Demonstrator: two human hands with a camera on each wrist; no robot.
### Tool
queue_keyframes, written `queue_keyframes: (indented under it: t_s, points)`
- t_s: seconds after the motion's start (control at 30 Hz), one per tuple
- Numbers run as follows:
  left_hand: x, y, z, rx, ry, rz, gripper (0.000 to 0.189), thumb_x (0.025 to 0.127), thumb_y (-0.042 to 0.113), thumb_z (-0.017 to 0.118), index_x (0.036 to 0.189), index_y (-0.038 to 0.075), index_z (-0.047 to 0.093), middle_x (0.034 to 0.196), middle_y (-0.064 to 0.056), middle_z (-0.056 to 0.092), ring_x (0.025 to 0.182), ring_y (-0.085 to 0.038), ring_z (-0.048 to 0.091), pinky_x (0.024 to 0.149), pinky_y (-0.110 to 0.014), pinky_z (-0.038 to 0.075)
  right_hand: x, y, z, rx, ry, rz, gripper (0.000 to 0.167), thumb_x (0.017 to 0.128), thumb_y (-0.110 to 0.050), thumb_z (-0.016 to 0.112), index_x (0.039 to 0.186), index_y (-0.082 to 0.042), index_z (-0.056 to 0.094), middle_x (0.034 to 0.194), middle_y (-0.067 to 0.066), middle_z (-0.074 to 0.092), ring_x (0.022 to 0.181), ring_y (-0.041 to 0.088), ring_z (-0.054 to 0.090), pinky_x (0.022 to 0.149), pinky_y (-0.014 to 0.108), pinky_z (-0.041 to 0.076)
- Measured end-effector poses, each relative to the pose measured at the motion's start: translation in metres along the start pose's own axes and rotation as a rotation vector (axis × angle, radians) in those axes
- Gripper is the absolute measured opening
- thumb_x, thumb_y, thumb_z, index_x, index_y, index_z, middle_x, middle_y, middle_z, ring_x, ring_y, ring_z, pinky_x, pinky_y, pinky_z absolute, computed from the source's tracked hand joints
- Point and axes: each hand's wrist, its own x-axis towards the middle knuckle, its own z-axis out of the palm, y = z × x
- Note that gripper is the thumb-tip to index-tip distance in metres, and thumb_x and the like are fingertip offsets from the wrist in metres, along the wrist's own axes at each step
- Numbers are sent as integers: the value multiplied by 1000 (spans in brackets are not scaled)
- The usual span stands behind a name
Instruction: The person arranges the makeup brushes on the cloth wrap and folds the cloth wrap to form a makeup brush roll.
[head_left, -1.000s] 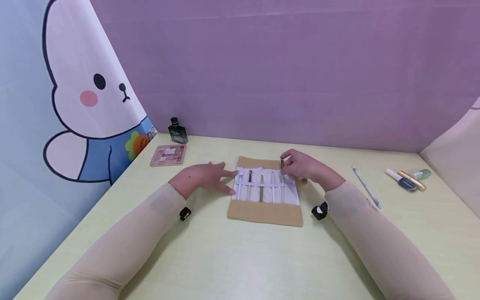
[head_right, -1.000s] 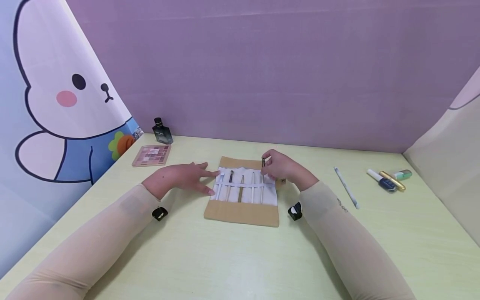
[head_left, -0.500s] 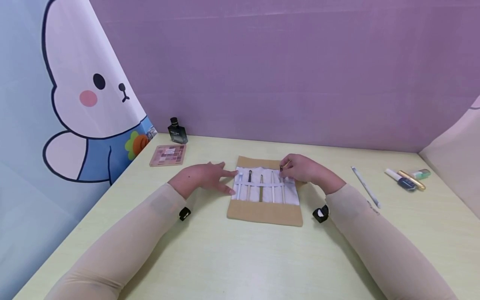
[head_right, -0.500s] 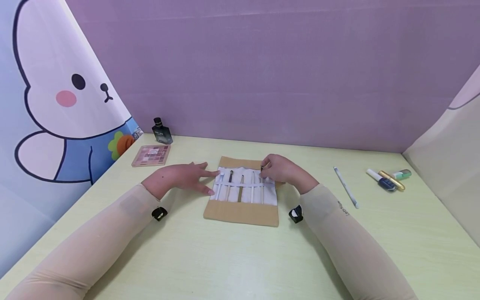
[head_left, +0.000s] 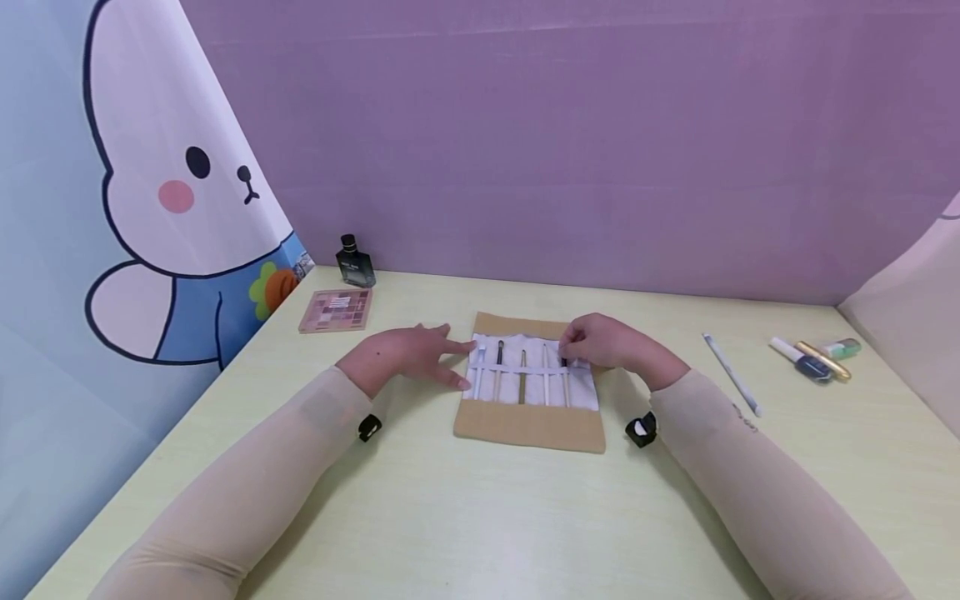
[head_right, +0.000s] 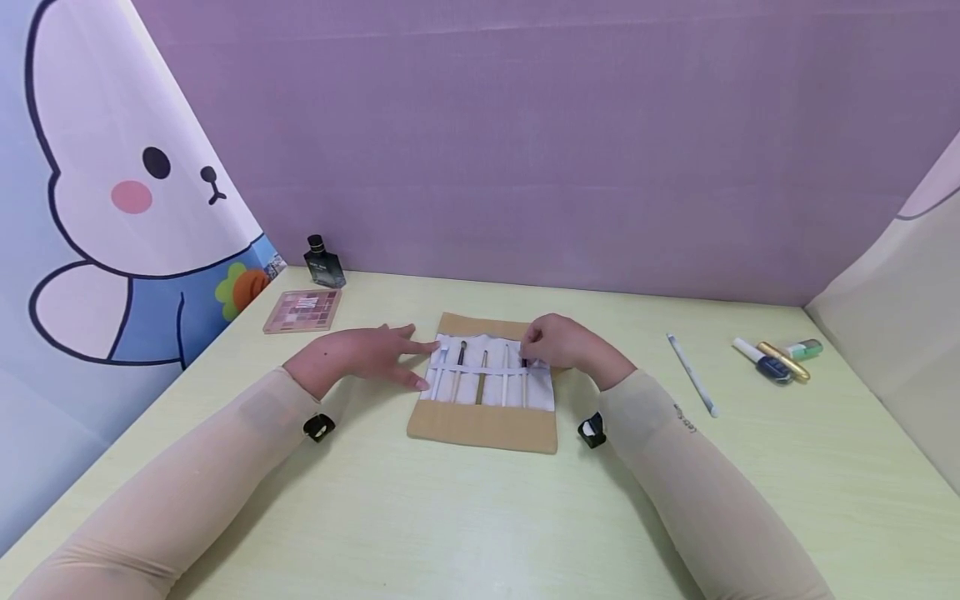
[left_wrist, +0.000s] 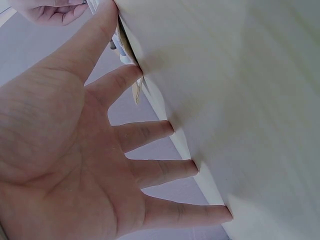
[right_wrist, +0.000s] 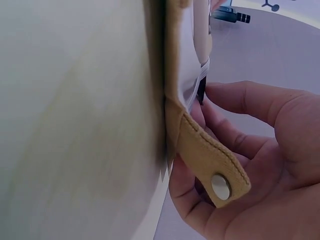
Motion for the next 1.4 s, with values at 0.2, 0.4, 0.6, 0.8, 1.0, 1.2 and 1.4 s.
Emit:
queue_keyframes:
  t_s: [0.2, 0.4, 0.6, 0.8, 1.0, 1.2, 1.4]
  points:
    - [-1, 1, -1, 0, 1, -4, 83, 97, 71, 63, 167, 47, 27, 182, -15, 11, 166, -53, 12, 130, -75, 20, 0, 1, 0, 8, -6, 1, 19, 104, -21, 64, 108, -5, 73, 102, 5, 69, 94, 18, 58, 73, 26, 51]
    - [-1, 1, -2, -1, -2, -4, 82, 97, 71, 63, 167, 47, 27, 182, -15, 11, 166, -54, 11, 130, -75, 19, 2, 1, 1, 15, -23, 24, 20, 106, -23, 61, 108, -6, 73, 99, 4, 67, 92, 18, 57, 72, 26, 50]
    - [-2, 2, -2, 0, -5, -8, 82, 97, 71, 62, 167, 47, 27, 182, -15, 11, 165, -55, 12, 130, -75, 20, 0, -1, 0, 4, -30, 15, 24, 108, -26, 59, 111, -6, 70, 104, 7, 67, 95, 20, 58, 74, 27, 49]
    - [-3, 2, -3, -6, -6, -9, 82, 97, 70, 64, 167, 47, 28, 182, -15, 11, 165, -54, 12, 130, -75, 20, -6, -3, -7, 23, 8, 20, 32, 109, -30, 56, 128, -6, 65, 126, 15, 65, 97, 22, 59, 71, 28, 50]
    - [-3, 3, -2, -6, -7, -7, 83, 97, 71, 64, 167, 46, 28, 182, -16, 11, 165, -55, 12, 130, -75, 19, -13, 0, -17, 78, 54, 12, 37, 110, -31, 55, 135, -4, 62, 129, 18, 65, 108, 30, 66, 81, 33, 56]
    - [-3, 3, -2, -9, -10, -13, 83, 96, 71, 64, 167, 47, 28, 182, -15, 11, 166, -54, 11, 130, -75, 19, -21, 7, -31, 128, 96, -16, 37, 109, -27, 54, 135, -1, 61, 132, 22, 67, 115, 37, 67, 95, 43, 58]
    - [-2, 2, 0, -12, -4, -14, 83, 96, 71, 64, 167, 48, 28, 182, -14, 11, 166, -54, 11, 130, -75, 19, -31, 18, -47, 141, 145, -6, 37, 110, -22, 53, 137, 2, 59, 140, 27, 65, 118, 41, 67, 96, 47, 58]
